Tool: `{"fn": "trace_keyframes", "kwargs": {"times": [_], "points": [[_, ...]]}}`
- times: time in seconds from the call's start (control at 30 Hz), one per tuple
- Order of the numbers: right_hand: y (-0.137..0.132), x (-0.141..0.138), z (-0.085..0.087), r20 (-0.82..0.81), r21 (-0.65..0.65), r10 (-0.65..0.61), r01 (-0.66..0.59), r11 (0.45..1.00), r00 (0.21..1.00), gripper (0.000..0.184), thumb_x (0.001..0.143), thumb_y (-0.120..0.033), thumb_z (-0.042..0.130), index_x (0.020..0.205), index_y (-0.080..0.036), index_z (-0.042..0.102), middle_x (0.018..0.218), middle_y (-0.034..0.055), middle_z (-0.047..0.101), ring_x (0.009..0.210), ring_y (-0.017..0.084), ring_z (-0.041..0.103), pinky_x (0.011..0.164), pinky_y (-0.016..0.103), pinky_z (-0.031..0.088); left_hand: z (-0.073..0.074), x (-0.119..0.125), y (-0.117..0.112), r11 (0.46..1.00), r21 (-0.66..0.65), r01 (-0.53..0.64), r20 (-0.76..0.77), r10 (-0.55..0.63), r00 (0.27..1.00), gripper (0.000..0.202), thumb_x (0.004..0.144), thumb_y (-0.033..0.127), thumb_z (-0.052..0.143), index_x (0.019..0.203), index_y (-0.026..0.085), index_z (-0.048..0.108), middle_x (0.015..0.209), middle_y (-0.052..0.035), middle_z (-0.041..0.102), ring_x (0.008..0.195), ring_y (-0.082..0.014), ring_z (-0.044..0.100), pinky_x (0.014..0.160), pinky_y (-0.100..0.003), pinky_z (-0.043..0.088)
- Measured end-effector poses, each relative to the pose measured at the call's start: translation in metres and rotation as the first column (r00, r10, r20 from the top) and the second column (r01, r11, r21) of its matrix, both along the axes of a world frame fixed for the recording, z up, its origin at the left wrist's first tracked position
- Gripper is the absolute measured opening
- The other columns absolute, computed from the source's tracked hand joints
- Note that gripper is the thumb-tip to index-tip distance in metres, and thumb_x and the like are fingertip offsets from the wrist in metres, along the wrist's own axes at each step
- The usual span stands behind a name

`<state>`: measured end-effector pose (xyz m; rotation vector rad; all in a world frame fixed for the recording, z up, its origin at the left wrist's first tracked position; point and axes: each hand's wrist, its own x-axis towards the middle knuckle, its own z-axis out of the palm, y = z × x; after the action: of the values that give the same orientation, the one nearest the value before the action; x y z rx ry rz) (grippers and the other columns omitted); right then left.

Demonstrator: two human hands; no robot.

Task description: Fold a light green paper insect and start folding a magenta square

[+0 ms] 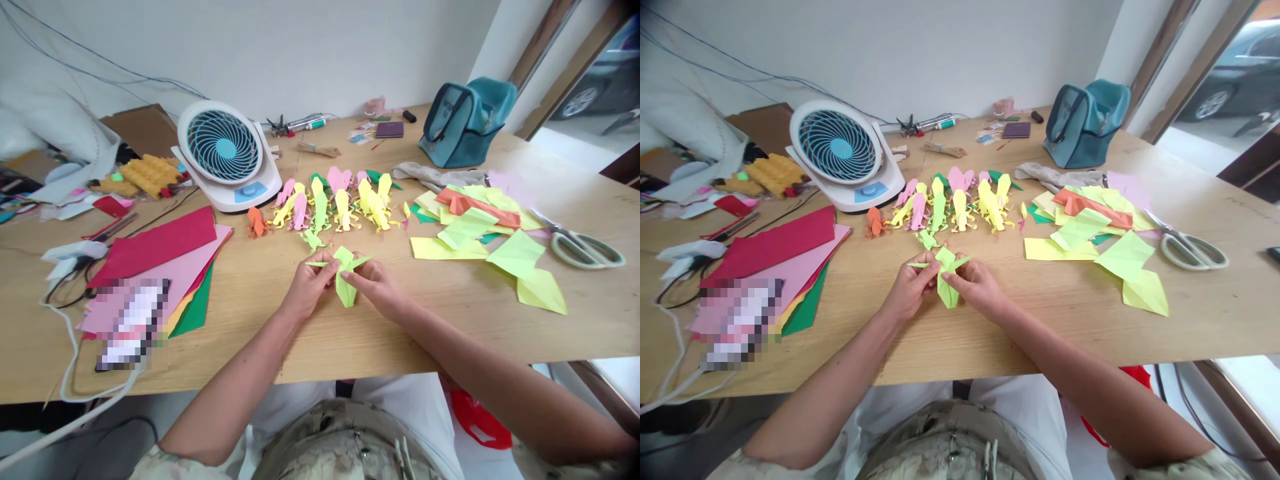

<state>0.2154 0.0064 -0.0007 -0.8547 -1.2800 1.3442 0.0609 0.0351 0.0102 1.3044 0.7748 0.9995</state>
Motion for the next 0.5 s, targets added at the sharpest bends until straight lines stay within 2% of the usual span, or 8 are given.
{"fn": "trace_keyframes", "kwargs": {"times": [0.1,0.2,0.37,0.5], "points": [[0.002,0.001,-0.003,0.062,0.035,-0.014,0.012,0.999,0.998,0.034,0.081,-0.048,0.074,0.082,-0.022,0.053,0.067,-0.0036,0.055,0.063,0.014,0.055,0.059,0.026,0.046,0.005,-0.004,0.001,0.99,0.119,-0.077,-0.075,0.086,0.993,0.041,0.085,0.048,0.069,0.065,0.017,0.052,0.055,0.0056,0.045,0.051,-0.0062,0.037,0.048,-0.019,0.028],[0.004,0.002,-0.01,0.125,0.092,-0.043,0.032,0.995,0.991,0.031,0.086,-0.047,0.07,0.084,-0.022,0.052,0.069,-0.0036,0.054,0.062,0.012,0.053,0.059,0.026,0.046,0.008,-0.006,0.001,0.965,0.216,-0.15,-0.126,0.18,0.976,0.043,0.084,0.046,0.071,0.059,0.016,0.055,0.054,0.0042,0.049,0.052,-0.0064,0.04,0.05,-0.019,0.032],[0.005,0.001,-0.017,0.122,0.113,-0.037,0.023,0.993,0.992,0.029,0.088,-0.047,0.066,0.085,-0.021,0.053,0.075,-0.0012,0.057,0.063,0.013,0.055,0.057,0.026,0.045,0.01,-0.004,0.0,0.981,0.101,-0.163,-0.115,0.174,0.978,0.047,0.081,0.057,0.071,0.062,0.015,0.061,0.055,0.0022,0.055,0.049,-0.0068,0.043,0.047,-0.02,0.032],[0.003,-0.001,-0.013,0.106,0.107,-0.041,0.03,0.994,0.994,0.028,0.087,-0.046,0.068,0.084,-0.021,0.056,0.077,0.0005,0.061,0.066,0.014,0.057,0.06,0.027,0.046,0.01,-0.003,0.0,0.98,0.031,-0.196,-0.067,0.198,0.978,0.053,0.077,0.063,0.072,0.059,0.016,0.057,0.052,0.0026,0.052,0.045,-0.0065,0.041,0.045,-0.021,0.031]]}}
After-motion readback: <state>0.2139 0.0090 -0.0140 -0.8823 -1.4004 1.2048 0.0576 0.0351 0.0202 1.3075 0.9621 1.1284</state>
